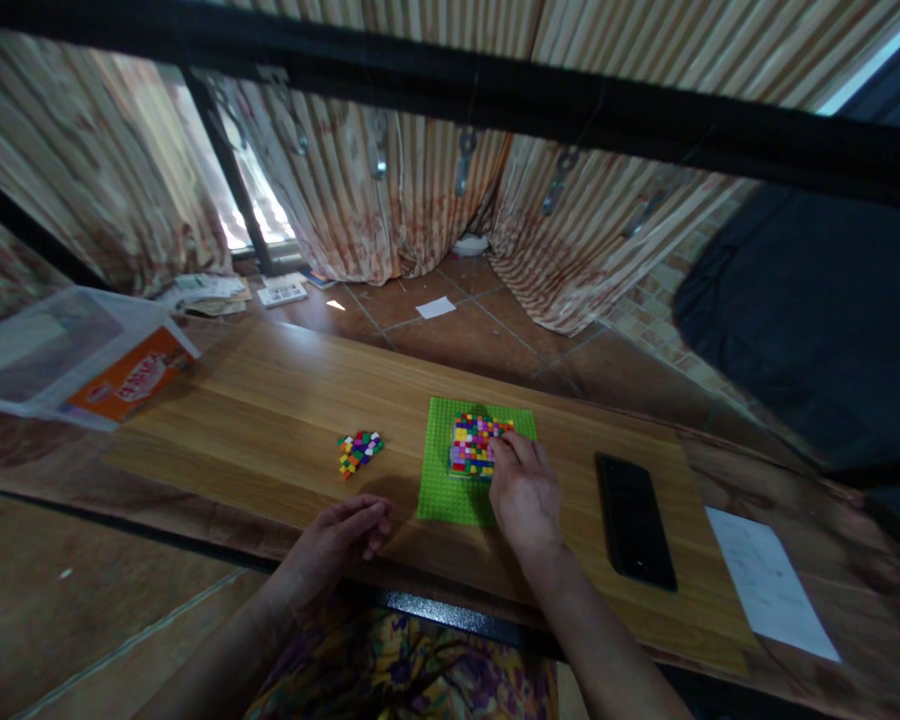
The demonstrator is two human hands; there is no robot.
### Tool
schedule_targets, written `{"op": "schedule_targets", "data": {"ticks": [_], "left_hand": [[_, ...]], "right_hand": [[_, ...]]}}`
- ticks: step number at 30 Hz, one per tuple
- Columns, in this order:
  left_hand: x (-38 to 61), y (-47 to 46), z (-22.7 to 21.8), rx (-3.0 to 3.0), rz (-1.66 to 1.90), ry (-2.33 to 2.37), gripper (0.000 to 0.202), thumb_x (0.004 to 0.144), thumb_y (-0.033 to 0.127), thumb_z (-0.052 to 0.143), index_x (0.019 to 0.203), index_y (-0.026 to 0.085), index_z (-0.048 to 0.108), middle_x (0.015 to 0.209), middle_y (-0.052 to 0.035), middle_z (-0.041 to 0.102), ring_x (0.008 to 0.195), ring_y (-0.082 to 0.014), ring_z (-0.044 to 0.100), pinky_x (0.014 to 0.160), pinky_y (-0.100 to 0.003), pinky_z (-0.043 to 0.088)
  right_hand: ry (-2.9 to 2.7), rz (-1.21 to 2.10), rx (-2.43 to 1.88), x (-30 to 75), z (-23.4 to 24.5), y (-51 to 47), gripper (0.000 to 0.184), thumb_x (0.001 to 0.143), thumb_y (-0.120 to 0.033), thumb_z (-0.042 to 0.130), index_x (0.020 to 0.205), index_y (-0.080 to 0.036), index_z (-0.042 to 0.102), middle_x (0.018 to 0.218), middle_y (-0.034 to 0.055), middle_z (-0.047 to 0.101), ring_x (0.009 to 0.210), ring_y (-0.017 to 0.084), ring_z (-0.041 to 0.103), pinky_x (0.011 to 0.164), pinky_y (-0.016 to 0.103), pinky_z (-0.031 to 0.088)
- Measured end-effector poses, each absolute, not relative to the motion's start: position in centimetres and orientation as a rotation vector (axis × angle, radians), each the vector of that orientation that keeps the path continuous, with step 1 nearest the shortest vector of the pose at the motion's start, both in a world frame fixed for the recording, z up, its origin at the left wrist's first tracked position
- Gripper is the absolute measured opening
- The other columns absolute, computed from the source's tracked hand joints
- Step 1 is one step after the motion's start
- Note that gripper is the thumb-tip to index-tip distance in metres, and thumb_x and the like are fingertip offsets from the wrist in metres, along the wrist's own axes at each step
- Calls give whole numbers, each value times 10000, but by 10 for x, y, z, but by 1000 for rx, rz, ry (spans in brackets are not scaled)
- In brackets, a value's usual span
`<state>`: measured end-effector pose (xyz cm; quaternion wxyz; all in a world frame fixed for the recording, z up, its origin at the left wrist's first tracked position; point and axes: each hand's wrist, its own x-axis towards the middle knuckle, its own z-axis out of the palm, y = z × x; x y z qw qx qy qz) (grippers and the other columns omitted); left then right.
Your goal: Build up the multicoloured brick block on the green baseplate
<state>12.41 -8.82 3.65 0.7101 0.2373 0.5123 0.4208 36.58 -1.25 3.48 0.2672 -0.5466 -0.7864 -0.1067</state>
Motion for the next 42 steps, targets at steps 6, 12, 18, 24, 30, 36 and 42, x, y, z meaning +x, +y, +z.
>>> {"op": "schedule_targets", "data": {"ticks": [6,12,18,24,30,36,42], "left_hand": [[123,-89,37,557,953,1117,342,712,430,733,852,122,676,696,-8,606,561,-63,487,517,-189,356],[110,-89,41,662,1026,1249,328,713,436,700,854,141,673,670,14,590,560,-75,467,538,-202,364],[79,-84,26,1079,1077,1729,313,747,325,633,1021,173,641,885,-32,655,728,-151,586,690,-274,470],[75,-68,27,1500,834,1974,591,679,123,639,1254,184,520,1183,-101,553,945,-196,598,857,-332,497],[68,-40,33,1710,676,1843,607,648,155,692,1230,144,523,1184,-132,549,1041,-246,575,966,-372,456],[64,-23,35,1834,600,1711,300,727,240,670,1013,160,632,944,-97,603,904,-237,582,829,-338,477],[70,-28,30,1842,647,1763,293,783,195,584,1074,172,608,996,-92,603,916,-221,586,815,-319,470]], "right_hand": [[-2083,-200,-1489,364,32,-11,306,924,-146,419,1032,-196,701,1069,100,639,975,234,563,868,377,511],[-2020,-175,-1466,361,46,-18,288,949,-236,433,1044,-173,697,1044,119,666,949,243,595,865,417,519],[-2032,221,-1303,302,55,-47,258,935,-214,471,1127,-216,644,1089,78,667,1011,210,619,915,379,511],[-2150,563,-1396,241,33,-24,426,832,-98,511,1248,-177,563,1118,104,629,1043,231,612,951,402,492],[-2369,741,-1285,224,27,21,566,715,20,509,1246,-165,565,1154,98,579,1080,196,584,981,342,450],[-2461,835,-1202,224,29,28,478,713,18,551,1129,-201,637,1050,58,569,970,170,591,906,319,454],[-2322,863,-1252,232,23,22,393,751,-29,586,1100,-198,644,1013,35,584,833,126,585,820,284,462]]}}
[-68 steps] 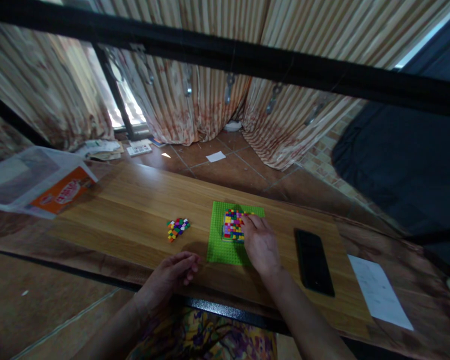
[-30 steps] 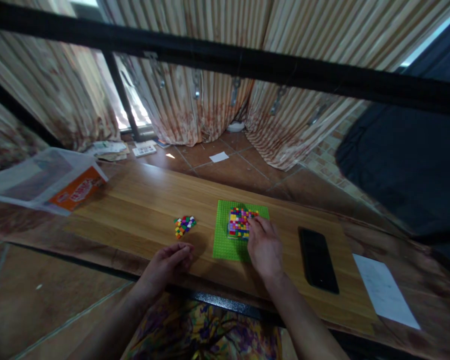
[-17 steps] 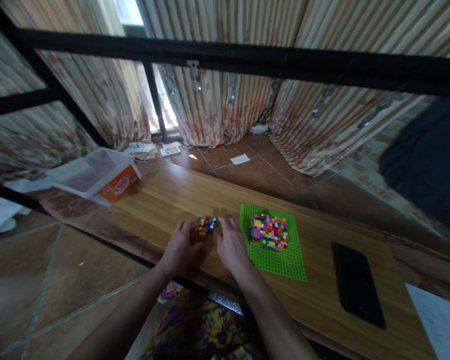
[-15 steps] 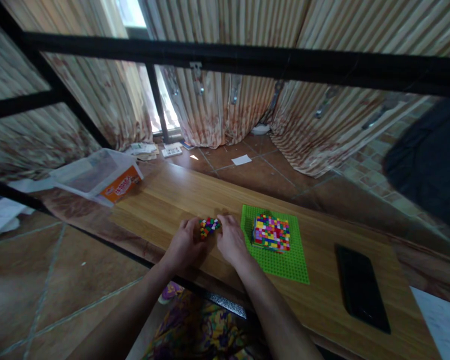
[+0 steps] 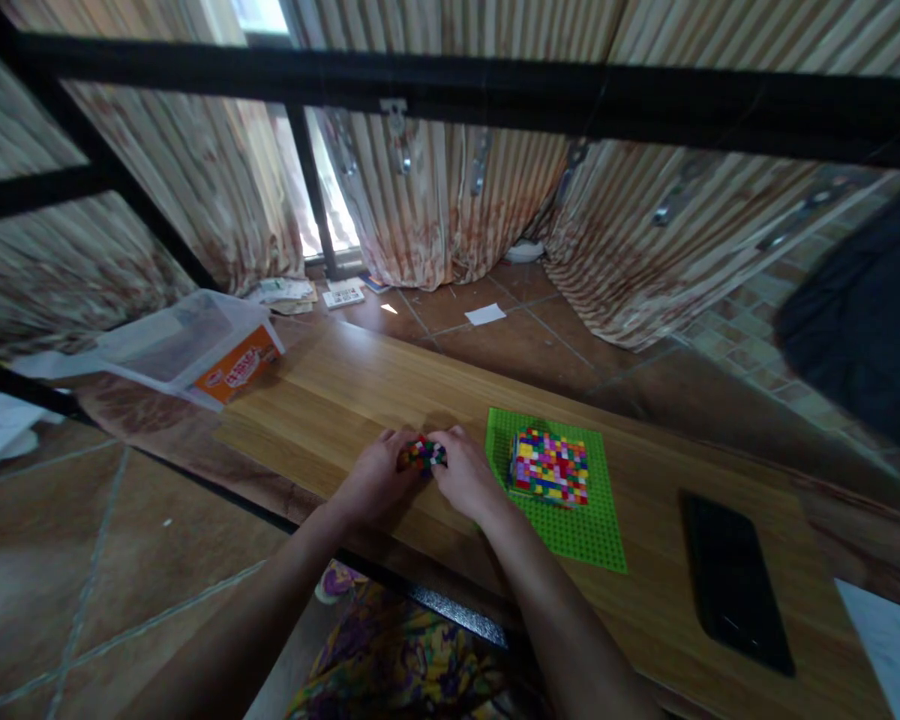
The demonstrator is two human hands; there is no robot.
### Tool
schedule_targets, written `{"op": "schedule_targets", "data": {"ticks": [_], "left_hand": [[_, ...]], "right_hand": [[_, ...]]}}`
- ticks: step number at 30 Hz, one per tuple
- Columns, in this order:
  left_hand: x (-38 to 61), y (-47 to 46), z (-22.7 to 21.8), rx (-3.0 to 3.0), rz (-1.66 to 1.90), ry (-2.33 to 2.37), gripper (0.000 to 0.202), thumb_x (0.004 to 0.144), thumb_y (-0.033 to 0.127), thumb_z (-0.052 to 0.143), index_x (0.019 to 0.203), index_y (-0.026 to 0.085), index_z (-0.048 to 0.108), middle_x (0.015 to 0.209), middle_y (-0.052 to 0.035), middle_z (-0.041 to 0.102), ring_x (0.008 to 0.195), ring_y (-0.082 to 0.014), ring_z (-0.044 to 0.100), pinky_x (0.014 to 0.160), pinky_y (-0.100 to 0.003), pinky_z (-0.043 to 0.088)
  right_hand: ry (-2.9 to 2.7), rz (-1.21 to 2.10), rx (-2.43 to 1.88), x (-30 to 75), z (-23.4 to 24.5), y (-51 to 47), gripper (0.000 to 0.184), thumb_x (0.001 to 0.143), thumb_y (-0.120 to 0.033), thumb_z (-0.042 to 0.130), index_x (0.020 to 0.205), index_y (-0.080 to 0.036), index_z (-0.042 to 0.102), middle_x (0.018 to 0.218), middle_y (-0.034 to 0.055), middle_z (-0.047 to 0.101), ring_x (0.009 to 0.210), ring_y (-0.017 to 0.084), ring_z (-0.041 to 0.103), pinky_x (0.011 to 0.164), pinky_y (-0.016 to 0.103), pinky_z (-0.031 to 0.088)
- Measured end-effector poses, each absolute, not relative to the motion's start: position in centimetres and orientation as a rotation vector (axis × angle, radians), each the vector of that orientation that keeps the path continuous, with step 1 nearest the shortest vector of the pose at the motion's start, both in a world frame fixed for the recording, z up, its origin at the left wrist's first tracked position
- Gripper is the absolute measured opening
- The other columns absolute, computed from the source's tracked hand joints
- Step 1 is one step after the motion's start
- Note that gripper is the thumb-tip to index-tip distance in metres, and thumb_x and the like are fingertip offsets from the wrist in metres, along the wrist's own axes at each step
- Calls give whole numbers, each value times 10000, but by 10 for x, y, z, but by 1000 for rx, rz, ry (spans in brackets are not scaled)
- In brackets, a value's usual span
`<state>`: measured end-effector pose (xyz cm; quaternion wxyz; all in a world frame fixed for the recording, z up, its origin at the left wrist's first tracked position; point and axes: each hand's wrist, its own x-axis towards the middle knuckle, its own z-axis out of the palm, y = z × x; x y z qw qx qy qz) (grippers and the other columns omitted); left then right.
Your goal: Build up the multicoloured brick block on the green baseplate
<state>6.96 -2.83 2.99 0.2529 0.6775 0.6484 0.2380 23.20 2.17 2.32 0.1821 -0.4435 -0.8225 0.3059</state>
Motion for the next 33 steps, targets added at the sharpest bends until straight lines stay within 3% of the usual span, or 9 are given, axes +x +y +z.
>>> {"op": "schedule_targets", "data": {"ticks": [6,15,20,24,28,33], "left_hand": [[72,-32,28,1796,712,1749,285,800,154,550,1078,182,606,997,-79,608,905,-201,588,833,-315,474],[72,-46,29,1669,956,1655,428,760,111,571,1176,208,601,1099,-77,620,1001,-202,579,921,-337,471],[94,-62,43,1120,1249,1501,253,822,307,603,1039,194,665,1042,-82,664,975,-209,602,905,-339,478],[119,-73,51,495,1209,1033,342,786,427,642,989,156,691,942,-77,706,920,-205,643,856,-326,500],[129,-79,59,249,1142,966,297,691,304,755,934,137,718,909,-78,722,898,-189,658,834,-294,506],[134,-84,66,221,1069,927,162,738,202,715,882,131,729,1002,-90,710,929,-170,648,865,-289,523]], "right_hand": [[-2263,861,-1322,239,25,17,264,797,-100,584,1029,-194,667,943,32,611,781,139,590,758,286,468],[-2174,728,-1287,250,28,-1,268,810,-125,546,1039,-209,656,919,25,630,748,142,596,754,304,490],[-1945,844,-1118,255,46,-27,301,843,-177,554,1129,-240,626,963,32,618,779,142,608,729,285,533],[-1970,844,-1082,258,62,-49,286,849,-158,570,1105,-259,648,1040,45,624,863,154,625,774,289,545],[-1963,864,-1156,268,67,-64,224,845,-155,587,1025,-257,674,1039,43,627,914,169,640,803,300,552],[-1966,832,-1244,287,72,-74,221,887,-161,549,1038,-266,671,1033,37,633,966,171,634,844,308,535]]}}
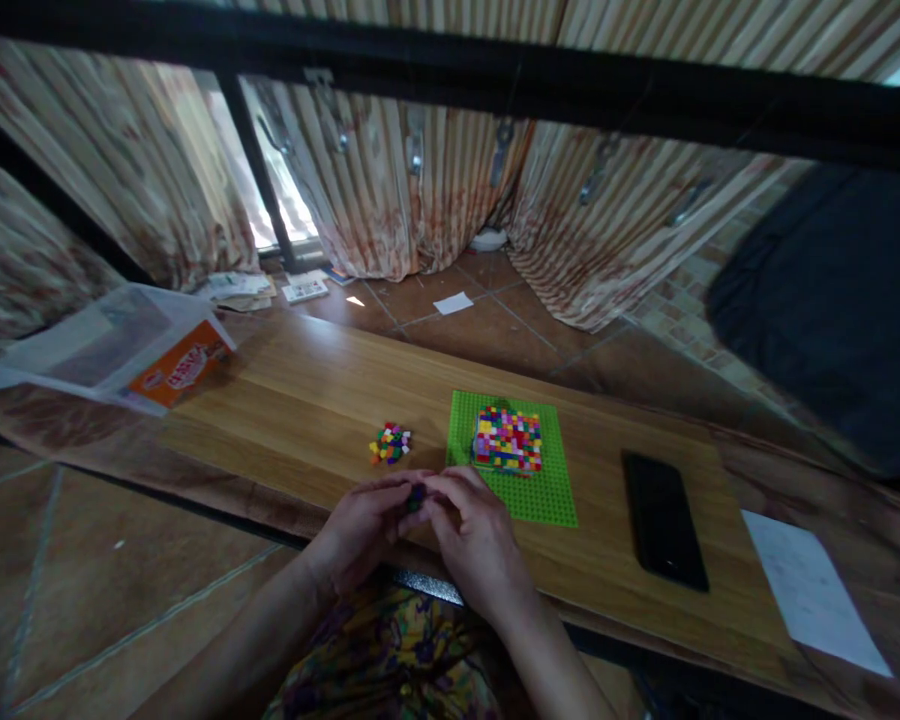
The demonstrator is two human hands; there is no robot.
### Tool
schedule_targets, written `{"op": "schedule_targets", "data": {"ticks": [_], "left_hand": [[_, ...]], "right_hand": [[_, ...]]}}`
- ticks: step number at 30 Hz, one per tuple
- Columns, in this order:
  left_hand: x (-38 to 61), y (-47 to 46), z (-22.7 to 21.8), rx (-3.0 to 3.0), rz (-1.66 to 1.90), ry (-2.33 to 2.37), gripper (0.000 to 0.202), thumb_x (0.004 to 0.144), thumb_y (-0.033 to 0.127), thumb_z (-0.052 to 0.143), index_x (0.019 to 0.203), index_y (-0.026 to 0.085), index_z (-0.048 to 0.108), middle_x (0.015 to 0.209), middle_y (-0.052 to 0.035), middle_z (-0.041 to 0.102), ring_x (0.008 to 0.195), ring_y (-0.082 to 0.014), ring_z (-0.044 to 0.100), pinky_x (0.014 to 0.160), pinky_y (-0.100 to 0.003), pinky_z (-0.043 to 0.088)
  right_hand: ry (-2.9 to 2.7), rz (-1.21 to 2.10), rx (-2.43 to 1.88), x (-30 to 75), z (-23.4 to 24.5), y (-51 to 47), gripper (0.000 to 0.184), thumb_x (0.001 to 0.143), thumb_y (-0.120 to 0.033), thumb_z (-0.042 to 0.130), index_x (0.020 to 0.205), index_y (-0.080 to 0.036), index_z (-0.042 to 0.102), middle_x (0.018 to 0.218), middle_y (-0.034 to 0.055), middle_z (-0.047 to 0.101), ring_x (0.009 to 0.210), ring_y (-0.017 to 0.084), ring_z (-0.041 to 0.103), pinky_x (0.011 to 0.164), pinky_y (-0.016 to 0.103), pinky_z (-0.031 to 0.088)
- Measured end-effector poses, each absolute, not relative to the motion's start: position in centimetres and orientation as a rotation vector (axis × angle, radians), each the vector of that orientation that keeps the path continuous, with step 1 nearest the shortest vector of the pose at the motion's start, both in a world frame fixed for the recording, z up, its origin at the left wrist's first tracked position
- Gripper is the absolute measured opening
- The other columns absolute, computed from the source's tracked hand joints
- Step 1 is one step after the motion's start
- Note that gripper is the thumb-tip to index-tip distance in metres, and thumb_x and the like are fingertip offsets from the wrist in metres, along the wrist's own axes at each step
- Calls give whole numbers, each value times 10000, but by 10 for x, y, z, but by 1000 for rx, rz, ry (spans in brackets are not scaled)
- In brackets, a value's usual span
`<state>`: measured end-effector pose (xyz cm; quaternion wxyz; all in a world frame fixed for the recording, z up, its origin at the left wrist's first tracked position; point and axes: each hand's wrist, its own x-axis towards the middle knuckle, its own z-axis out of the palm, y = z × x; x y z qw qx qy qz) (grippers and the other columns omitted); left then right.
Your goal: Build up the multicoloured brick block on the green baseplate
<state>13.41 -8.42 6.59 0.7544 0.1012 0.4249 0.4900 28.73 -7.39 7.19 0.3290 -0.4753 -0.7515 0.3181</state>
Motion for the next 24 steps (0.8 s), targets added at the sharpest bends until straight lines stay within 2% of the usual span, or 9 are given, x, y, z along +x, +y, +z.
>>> {"op": "schedule_targets", "data": {"ticks": [3,8,18,24], "left_hand": [[139,-86,70,224,1030,905,172,761,204,702,914,131,731,1010,-91,704,892,-159,649,847,-289,535],[144,-87,73,189,973,867,230,754,183,704,979,143,727,998,-78,705,849,-133,640,761,-233,520],[153,-89,66,244,944,814,301,614,141,750,915,144,734,962,-55,691,891,-158,621,792,-248,501],[157,-91,54,248,932,927,271,625,189,786,873,124,699,887,-75,705,827,-169,652,804,-284,509]], "right_hand": [[-1988,783,-1257,296,76,-78,218,907,-166,529,1039,-266,672,1030,39,634,957,170,632,831,306,534],[-2084,726,-1242,300,78,-83,228,900,-148,545,1048,-261,677,1040,36,642,963,171,624,842,301,528],[-2117,722,-1268,306,70,-86,178,920,-136,500,904,-225,654,965,42,633,925,180,597,815,318,501],[-1846,866,-1419,317,71,-93,118,917,-240,535,933,-227,652,907,13,692,850,153,648,756,266,503]]}}
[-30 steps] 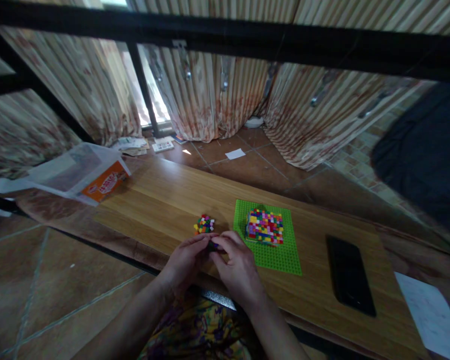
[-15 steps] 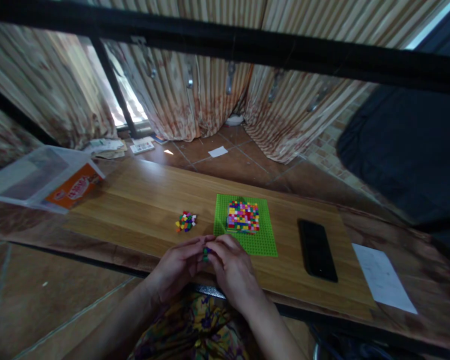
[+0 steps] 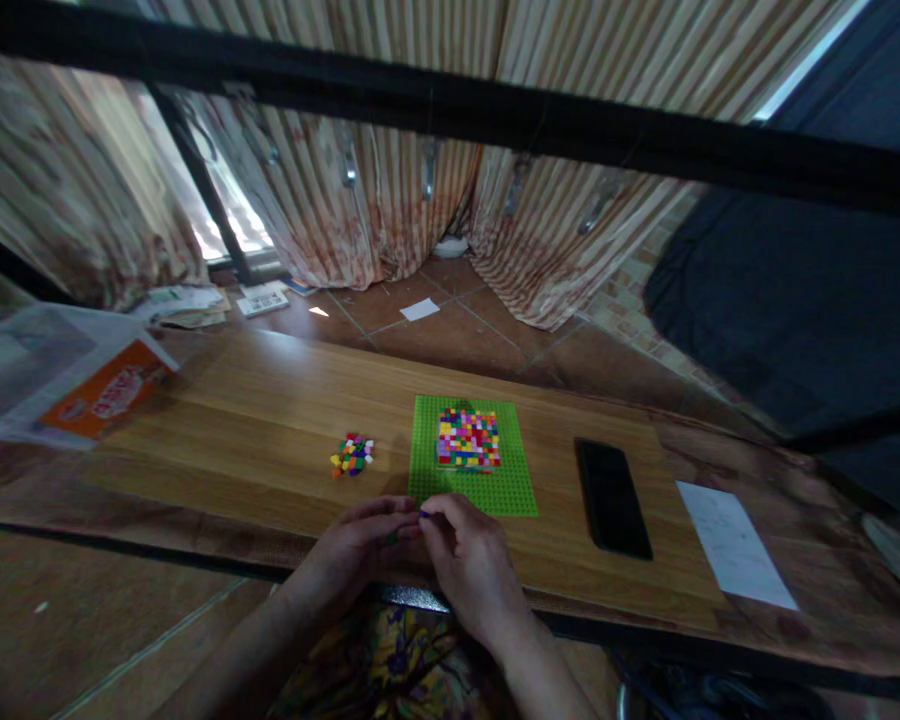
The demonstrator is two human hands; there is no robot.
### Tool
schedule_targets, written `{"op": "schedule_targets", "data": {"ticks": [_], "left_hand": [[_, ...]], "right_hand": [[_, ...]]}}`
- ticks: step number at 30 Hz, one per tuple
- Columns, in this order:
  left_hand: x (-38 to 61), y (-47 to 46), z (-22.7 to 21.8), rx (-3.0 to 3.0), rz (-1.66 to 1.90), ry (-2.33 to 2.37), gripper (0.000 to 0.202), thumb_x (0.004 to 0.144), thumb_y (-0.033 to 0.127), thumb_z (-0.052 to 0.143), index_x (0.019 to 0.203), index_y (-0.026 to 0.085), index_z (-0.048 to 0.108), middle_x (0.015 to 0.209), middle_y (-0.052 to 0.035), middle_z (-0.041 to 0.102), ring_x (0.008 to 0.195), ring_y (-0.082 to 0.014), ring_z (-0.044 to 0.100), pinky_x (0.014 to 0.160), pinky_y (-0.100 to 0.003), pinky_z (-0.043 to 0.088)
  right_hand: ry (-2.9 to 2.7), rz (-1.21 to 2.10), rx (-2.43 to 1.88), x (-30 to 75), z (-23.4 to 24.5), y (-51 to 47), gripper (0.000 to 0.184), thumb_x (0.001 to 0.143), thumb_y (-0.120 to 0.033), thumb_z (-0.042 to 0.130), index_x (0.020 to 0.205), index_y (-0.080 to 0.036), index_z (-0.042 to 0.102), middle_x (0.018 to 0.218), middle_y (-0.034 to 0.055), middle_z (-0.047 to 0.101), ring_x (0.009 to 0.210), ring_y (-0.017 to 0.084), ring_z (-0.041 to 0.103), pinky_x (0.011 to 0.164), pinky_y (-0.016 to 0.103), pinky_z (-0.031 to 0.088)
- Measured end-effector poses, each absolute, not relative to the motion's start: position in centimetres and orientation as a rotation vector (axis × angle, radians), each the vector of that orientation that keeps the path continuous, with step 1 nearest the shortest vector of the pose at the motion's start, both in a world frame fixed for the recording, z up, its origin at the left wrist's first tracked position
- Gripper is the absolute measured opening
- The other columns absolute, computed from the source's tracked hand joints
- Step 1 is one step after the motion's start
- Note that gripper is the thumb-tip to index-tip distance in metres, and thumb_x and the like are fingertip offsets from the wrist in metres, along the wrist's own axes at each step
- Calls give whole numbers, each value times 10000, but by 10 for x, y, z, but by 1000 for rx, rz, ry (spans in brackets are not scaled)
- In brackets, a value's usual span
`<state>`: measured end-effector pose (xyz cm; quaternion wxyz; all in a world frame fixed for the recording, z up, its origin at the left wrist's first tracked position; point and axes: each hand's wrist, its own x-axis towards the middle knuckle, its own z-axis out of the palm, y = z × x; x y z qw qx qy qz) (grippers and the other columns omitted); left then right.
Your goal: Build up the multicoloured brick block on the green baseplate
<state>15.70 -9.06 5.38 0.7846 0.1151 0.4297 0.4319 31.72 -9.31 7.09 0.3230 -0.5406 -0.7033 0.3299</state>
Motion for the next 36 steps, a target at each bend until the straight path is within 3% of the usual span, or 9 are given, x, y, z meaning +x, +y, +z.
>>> {"op": "schedule_targets", "data": {"ticks": [6,10,20,24,30,36], "left_hand": [[154,-92,54,277,904,995,304,613,251,814,852,112,687,801,-70,696,740,-144,645,754,-265,511],[149,-90,52,319,911,1043,297,631,250,804,869,115,688,798,-66,693,738,-136,641,736,-253,508],[144,-87,40,295,902,1080,226,678,185,757,880,111,685,796,-61,686,674,-107,624,668,-224,504],[142,-87,40,287,894,1098,216,694,178,742,891,112,683,807,-72,689,688,-119,635,662,-228,509],[142,-85,40,270,887,1105,198,728,160,707,917,109,676,807,-72,688,679,-117,635,665,-235,518],[143,-85,42,256,888,1102,202,727,159,712,919,108,671,797,-70,684,669,-113,631,657,-230,513]], "right_hand": [[-1454,875,-1485,348,56,-85,215,846,-386,635,956,-217,711,882,35,719,784,171,669,713,283,528],[-1422,750,-1486,371,50,-67,263,860,-395,596,1005,-221,727,984,57,705,864,188,655,778,323,524],[-1582,487,-1619,385,55,-25,325,854,-384,510,961,-177,737,937,91,701,872,222,652,793,356,506],[-1663,452,-1652,381,59,-14,306,828,-361,508,945,-181,727,946,81,721,848,212,667,803,345,504],[-1755,400,-1836,379,65,-3,179,775,-314,542,798,-213,689,751,28,722,697,193,669,684,305,480],[-1917,293,-1890,378,73,7,153,778,-252,543,739,-227,689,722,19,720,681,190,663,675,293,444]]}}
